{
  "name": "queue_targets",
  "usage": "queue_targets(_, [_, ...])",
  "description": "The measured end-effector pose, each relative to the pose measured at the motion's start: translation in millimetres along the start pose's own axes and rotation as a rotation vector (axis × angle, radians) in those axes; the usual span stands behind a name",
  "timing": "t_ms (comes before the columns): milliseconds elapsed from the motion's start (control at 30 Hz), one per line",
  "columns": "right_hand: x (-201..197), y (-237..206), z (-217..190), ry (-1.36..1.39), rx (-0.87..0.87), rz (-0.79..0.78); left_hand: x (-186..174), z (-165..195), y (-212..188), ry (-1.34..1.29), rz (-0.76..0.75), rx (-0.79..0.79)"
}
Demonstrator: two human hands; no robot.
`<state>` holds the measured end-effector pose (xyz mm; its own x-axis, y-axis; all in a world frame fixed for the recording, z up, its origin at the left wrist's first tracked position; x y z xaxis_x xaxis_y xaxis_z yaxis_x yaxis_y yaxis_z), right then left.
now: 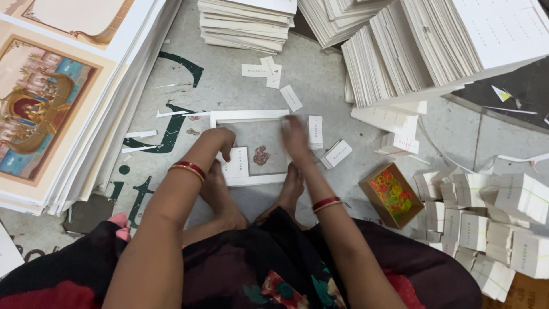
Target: The person sits on the floor and assembles small white paper products. They fold flat sheets into small boxes, place them into a white frame, and secure them with rubber bands. The person also stacks and bundles larger sheets of paper.
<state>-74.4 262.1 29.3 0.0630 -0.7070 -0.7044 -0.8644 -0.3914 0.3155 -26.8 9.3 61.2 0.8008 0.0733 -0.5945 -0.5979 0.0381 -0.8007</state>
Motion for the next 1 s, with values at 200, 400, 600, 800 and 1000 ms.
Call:
queue_targets(200, [85, -42, -84, -0.070, -0.272, -0.334, 7, -12, 12, -0.039, 0.117, 0.052])
queue_targets(400, [97, -42, -121, -0.235, -0.367, -0.267, 6, -51, 10, -0.517, 0.745, -0.156])
queue_targets(600, [95, -46, -136, -0.393, -0.428, -0.248, 25, -51, 4, -0.660, 0.348, -0.328])
queue_targets(800, [94, -26, -135, -0.301, -0.371, -0.289, 37, -53, 14, -0.799, 0.335, -0.329])
queue_targets(1000, [102, 12, -129, -0.259, -0.096, -0.723, 41, -57, 8, -0.981, 0.237, -0.270])
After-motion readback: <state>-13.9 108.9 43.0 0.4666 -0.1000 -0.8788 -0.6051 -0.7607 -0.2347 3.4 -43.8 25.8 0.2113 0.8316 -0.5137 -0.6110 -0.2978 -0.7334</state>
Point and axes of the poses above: each hand's wrist, its own y-axis towards the middle knuckle, its own x-axis out of the palm, z = x × y, the point moved 1 cm from there along y, towards the middle knuckle, and after that the axes turned 6 degrees about -x, right-handed, at the moved point
